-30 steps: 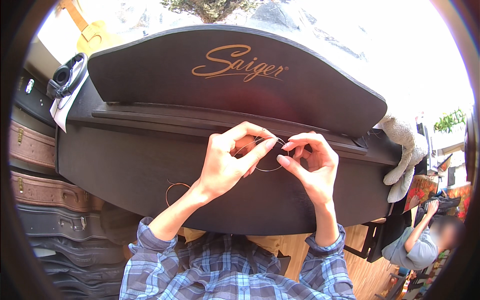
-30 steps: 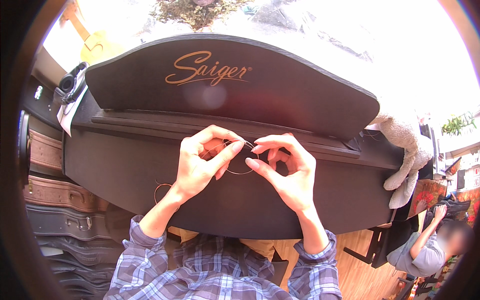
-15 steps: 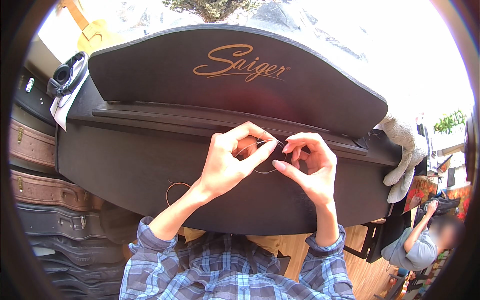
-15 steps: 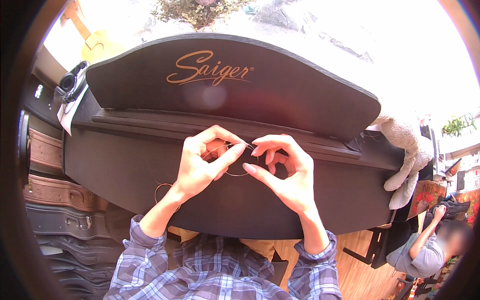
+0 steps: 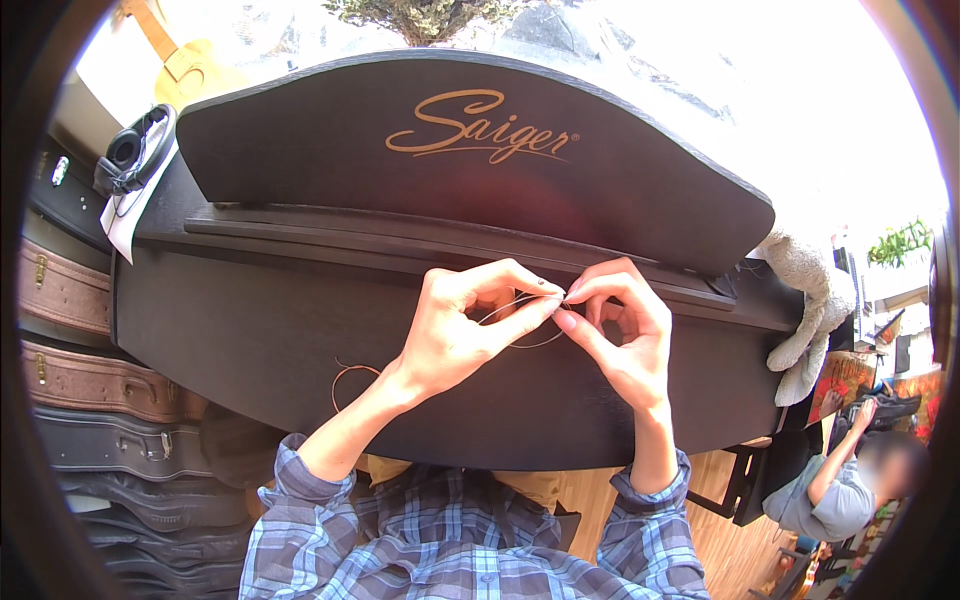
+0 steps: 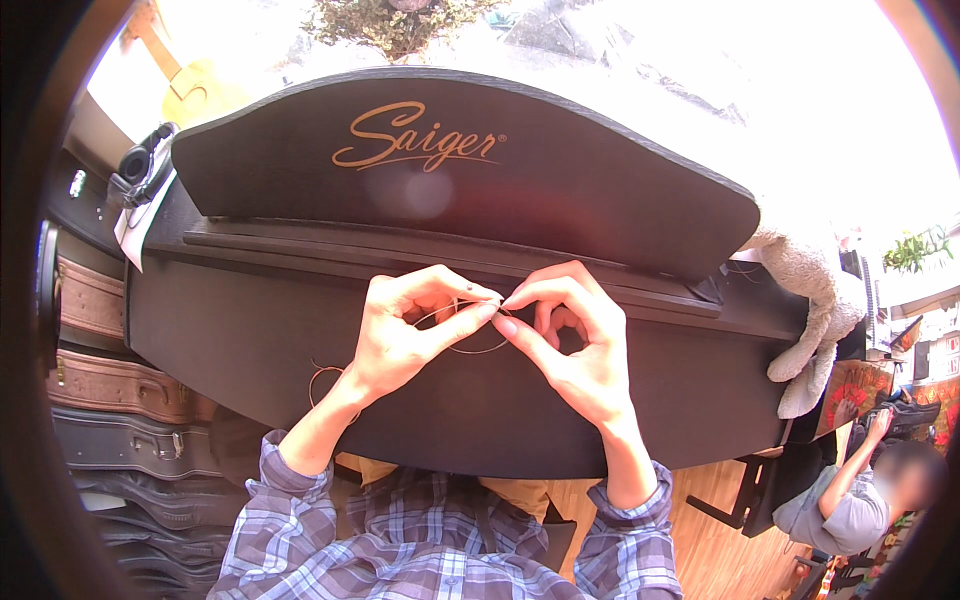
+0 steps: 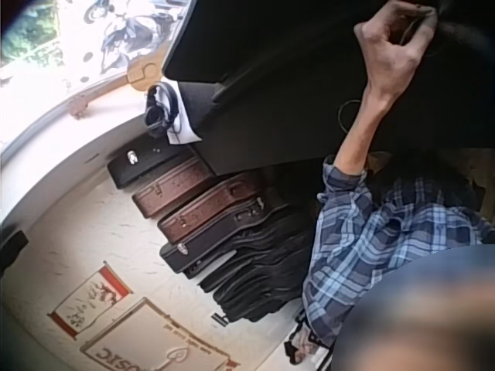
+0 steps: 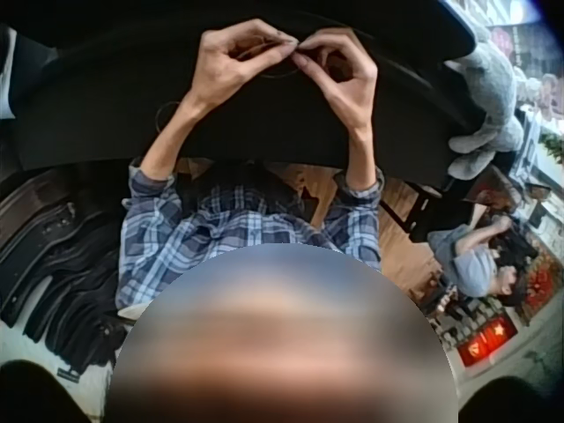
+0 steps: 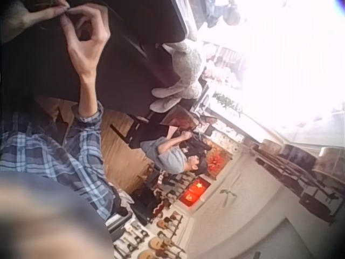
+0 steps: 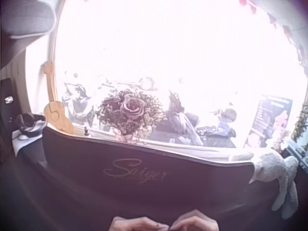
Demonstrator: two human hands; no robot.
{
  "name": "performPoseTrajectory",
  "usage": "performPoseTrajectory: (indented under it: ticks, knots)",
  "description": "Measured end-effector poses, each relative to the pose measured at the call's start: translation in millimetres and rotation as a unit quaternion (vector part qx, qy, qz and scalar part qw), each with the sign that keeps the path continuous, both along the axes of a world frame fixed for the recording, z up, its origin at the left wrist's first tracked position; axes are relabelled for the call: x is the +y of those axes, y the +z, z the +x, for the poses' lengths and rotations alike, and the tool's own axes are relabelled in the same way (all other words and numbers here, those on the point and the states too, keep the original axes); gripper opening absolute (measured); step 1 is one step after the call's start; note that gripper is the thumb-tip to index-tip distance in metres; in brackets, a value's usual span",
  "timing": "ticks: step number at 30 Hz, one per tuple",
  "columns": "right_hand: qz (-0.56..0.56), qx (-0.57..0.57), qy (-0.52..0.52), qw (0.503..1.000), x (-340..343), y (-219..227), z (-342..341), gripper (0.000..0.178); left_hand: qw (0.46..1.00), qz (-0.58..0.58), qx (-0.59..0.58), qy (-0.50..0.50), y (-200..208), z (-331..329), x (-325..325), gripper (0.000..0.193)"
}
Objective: The person ties a knot in a thin wire or string using both hands. They form loops, pull the ends through, and tighten the knot repeatedly over the course of the clip.
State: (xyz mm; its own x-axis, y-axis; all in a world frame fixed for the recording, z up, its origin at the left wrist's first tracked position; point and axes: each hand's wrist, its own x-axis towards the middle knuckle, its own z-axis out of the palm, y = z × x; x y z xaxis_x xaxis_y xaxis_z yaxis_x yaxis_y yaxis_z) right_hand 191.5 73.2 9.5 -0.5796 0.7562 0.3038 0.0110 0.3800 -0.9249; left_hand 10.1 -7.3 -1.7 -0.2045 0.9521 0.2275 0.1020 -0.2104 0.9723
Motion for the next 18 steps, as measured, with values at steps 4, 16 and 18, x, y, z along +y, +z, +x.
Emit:
performPoseTrajectory:
  ticks: [4, 16, 18]
  knots:
    - [0.006, -0.004, 0.004, 1.000, 0.5, -0.1, -0.6, 0.019, 1.000, -0.008, 0.025, -0.002, 0.6, -0.6, -0.9, 0.011]
    - [-0.011, -0.074, 0.101, 0.992, -2.5, 4.1, 0.3, 0.036, 0.994, -0.064, -0.066, 0.059, 4.7, -2.6, -0.7, 0.016]
    - [-0.123, -0.031, 0.066, 0.990, -6.0, 5.5, 2.6, 0.037, 0.993, -0.052, -0.092, 0.049, 6.5, -4.4, -0.8, 0.027]
